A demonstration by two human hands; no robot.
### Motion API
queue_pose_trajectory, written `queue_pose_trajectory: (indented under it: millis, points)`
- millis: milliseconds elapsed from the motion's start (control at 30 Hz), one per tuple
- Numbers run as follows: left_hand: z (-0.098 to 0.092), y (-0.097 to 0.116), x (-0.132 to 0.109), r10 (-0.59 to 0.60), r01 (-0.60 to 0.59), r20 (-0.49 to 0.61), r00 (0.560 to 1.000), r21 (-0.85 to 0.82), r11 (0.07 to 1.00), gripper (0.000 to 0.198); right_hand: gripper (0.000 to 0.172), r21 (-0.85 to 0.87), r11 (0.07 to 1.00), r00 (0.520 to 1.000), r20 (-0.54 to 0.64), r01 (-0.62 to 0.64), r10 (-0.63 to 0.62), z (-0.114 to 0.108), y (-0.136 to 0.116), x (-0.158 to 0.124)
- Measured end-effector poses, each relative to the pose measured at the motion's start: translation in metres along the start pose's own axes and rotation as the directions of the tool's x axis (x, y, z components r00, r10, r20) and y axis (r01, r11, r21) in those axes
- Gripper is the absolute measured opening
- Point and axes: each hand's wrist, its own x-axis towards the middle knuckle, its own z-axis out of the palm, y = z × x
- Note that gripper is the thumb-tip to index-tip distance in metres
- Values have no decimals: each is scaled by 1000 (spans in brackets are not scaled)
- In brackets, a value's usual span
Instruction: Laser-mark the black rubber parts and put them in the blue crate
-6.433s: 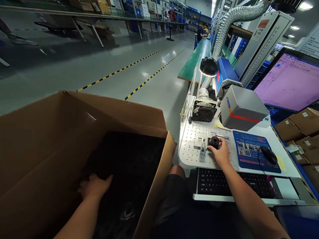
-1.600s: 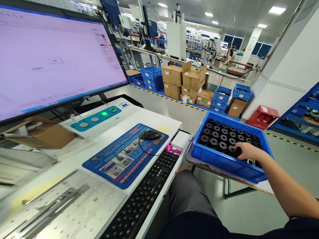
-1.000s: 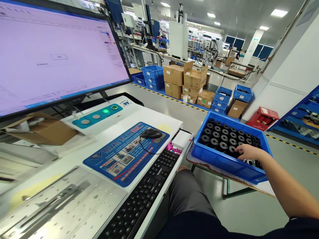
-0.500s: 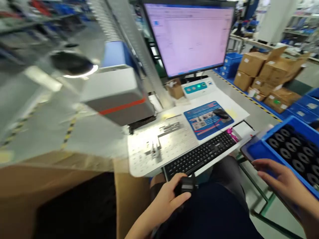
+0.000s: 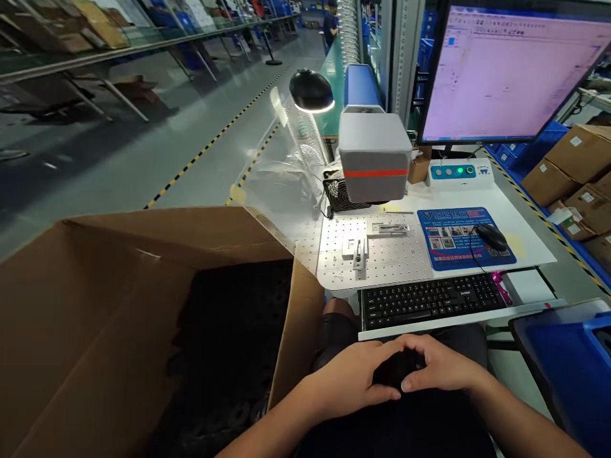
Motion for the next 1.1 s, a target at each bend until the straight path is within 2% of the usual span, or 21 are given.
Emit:
queue_pose_trajectory:
  millis: [133, 267, 367, 433, 500, 567, 600, 633, 700, 767, 800, 833, 900, 967, 1033, 1100]
  points:
    - [-1, -4, -7, -13, 13, 27, 1000, 18, 1000, 71, 59, 54, 996, 989, 132, -75, 67, -5, 10, 11]
    - [-4, 0, -12, 0, 0, 14, 1000, 14, 1000, 72, 65, 51, 991, 985, 124, -123, 116, -7, 13, 21]
    - [-8, -6, -23, -46, 42, -37, 998, -104, 994, 84, 67, 18, 995, 979, 179, -102, 97, -5, 4, 26]
    - [-10, -23, -34, -138, 105, -112, 984, -257, 961, 91, 67, -46, 994, 972, 207, -100, 107, -5, -8, 28]
    - [-14, -49, -48, -244, 121, -208, 947, -471, 874, 89, 63, -135, 988, 988, 119, -78, 94, -10, -22, 34]
    - [-18, -81, -63, -309, 23, -299, 903, -684, 729, 77, 56, -231, 971, 994, -101, -57, 34, -21, -35, 47]
    - [-20, -97, -70, -345, -41, -336, 877, -765, 642, 69, 52, -286, 956, 972, -237, -60, -10, -28, -39, 57]
    - [-22, -111, -76, -381, -98, -354, 854, -829, 550, 63, 50, -340, 937, 926, -373, -75, -62, -36, -42, 70]
    - [-22, -136, -88, -437, -195, -346, 830, -915, 355, 59, 51, -425, 895, 784, -597, -134, -167, -53, -42, 100]
    - [-20, -153, -95, -454, -271, -320, 832, -947, 170, 61, 56, -469, 861, 628, -735, -197, -257, -66, -37, 132]
    - [-19, -159, -96, -452, -300, -314, 835, -948, 104, 63, 57, -483, 846, 566, -772, -227, -289, -71, -34, 148]
    - [-17, -164, -97, -446, -320, -312, 839, -946, 61, 65, 56, -497, 830, 526, -790, -253, -314, -75, -30, 162]
    - [-14, -171, -97, -424, -325, -307, 852, -945, 31, 69, 55, -522, 802, 491, -800, -290, -344, -78, -24, 186]
    - [-14, -176, -97, -398, -312, -298, 867, -950, 32, 71, 58, -530, 790, 481, -804, -310, -350, -77, -20, 204]
    - [-14, -180, -96, -390, -295, -282, 877, -955, 28, 73, 64, -537, 778, 485, -801, -325, -350, -76, -19, 215]
    - [-15, -183, -96, -399, -279, -265, 878, -960, 23, 78, 70, -561, 761, 512, -782, -326, -357, -75, -19, 221]
